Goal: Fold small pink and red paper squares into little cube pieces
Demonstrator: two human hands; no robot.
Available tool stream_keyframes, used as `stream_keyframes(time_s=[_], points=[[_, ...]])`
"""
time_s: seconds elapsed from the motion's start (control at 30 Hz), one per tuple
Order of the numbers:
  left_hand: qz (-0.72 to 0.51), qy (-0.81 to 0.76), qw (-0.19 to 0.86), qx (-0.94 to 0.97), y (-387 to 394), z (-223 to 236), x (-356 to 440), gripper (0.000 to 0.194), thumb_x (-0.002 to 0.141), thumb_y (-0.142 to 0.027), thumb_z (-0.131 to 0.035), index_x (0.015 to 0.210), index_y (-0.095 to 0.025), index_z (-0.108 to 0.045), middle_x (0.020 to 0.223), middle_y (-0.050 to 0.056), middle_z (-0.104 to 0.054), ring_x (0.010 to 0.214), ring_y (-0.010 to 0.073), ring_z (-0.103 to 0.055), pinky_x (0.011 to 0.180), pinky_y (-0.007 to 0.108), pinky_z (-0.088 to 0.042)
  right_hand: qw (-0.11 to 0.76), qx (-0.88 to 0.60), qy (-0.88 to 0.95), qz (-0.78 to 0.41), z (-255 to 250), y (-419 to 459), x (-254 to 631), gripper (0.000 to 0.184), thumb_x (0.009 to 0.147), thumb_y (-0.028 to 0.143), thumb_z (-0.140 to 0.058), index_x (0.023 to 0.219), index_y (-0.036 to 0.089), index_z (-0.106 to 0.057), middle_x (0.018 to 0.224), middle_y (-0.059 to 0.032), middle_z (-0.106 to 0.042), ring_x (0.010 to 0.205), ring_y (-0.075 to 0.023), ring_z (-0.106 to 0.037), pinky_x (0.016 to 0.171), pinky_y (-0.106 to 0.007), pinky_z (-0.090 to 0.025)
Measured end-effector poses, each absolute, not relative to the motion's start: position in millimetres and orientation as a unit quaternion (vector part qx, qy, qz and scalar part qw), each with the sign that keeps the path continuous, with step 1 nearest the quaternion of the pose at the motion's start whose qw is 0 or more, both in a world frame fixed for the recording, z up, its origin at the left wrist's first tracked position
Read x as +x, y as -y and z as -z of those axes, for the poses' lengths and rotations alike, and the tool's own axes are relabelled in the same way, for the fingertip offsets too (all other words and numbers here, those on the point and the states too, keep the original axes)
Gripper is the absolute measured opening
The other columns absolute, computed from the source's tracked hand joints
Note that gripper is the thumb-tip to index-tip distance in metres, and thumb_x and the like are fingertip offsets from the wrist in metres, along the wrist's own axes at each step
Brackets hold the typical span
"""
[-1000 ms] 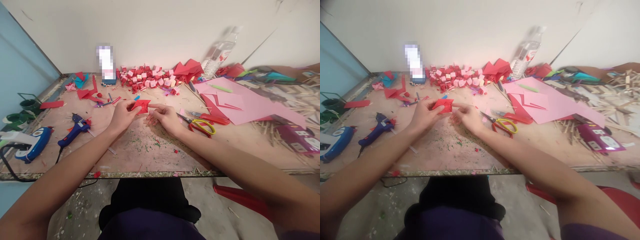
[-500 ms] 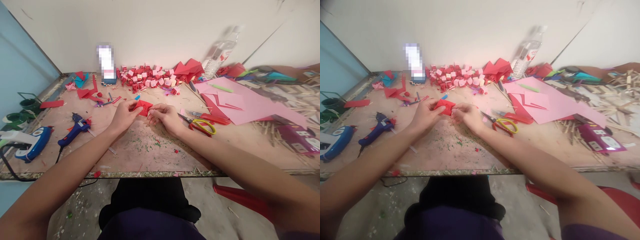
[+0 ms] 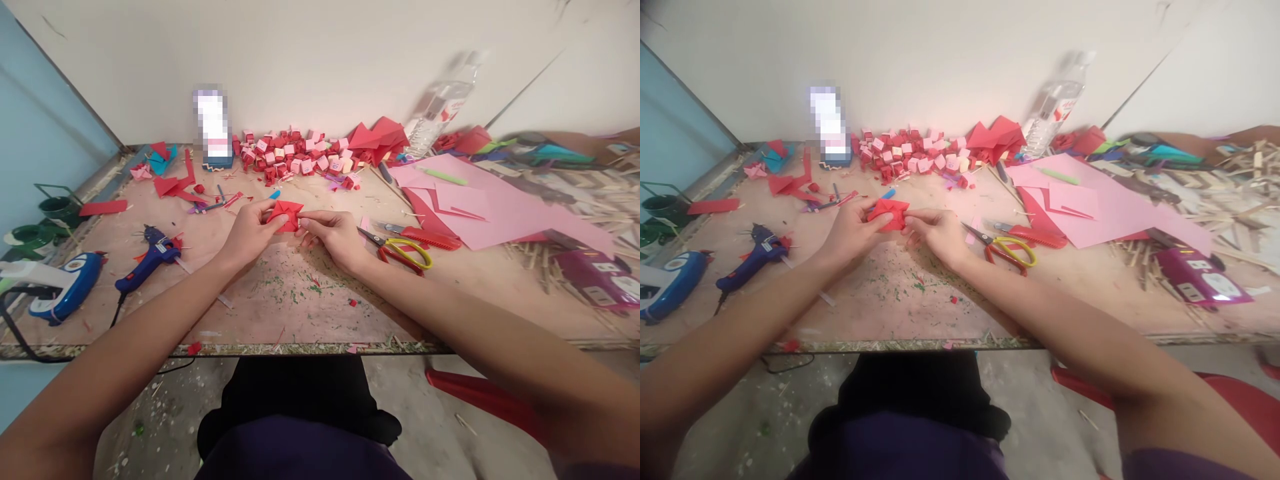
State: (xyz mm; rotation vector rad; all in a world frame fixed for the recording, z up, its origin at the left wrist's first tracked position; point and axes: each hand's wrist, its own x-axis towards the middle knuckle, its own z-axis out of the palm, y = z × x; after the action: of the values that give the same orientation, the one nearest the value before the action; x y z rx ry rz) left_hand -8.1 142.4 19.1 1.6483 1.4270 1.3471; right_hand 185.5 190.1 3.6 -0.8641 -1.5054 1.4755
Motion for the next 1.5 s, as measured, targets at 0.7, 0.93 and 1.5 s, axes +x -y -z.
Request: stream_keyframes(time_s=[0.7, 0.93, 1.5], points=[[-0.502, -0.5, 0.344, 0.616, -135.6, -24.5, -1.1, 0.027, 0.092, -0.045, -0.075, 0.092, -0.018, -0.076, 0.097, 0.006, -0.08, 0.089, 0.0212, -0.072, 0.089, 0.035, -0.062, 0.391, -0.341, 0.641, -0.566, -1.0, -191.2, 184.8, 0.023, 0.084, 0.039, -0.086, 0.08, 0.018, -0.079, 0.069, -0.003, -0.076, 0.054, -0.0132, -0.063, 0.056, -0.029, -0.053], [-0.52, -0.508, 0.36, 0.586, -143.0, -22.5, -11.4, 0.022, 0.088, -0.037, -0.073, 0.097, -0.018, -0.077, 0.096, 0.005, -0.08, 0.09, 0.0215, -0.074, 0.083, 0.033, -0.063, 0.42, -0.354, 0.598, -0.584, -4.8, -189.8, 184.6, 0.027, 0.078, 0.041, -0.091, 0.077, 0.02, -0.075, 0.07, -0.0028, -0.077, 0.053, -0.0149, -0.066, 0.052, -0.028, -0.05], [-0.493, -0.523, 0.306, 0.625, -139.7, -22.1, -5.6, 0.014, 0.092, -0.029, -0.063, 0.087, -0.019, -0.071, 0.09, 0.004, -0.077, 0.089, 0.0211, -0.073, 0.086, 0.033, -0.062, 0.415, -0.342, 0.609, -0.583, -2.0, -190.7, 185.2, 0.018, 0.079, 0.033, -0.087, 0.079, 0.019, -0.074, 0.068, -0.0031, -0.077, 0.054, -0.0145, -0.066, 0.054, -0.027, -0.051]])
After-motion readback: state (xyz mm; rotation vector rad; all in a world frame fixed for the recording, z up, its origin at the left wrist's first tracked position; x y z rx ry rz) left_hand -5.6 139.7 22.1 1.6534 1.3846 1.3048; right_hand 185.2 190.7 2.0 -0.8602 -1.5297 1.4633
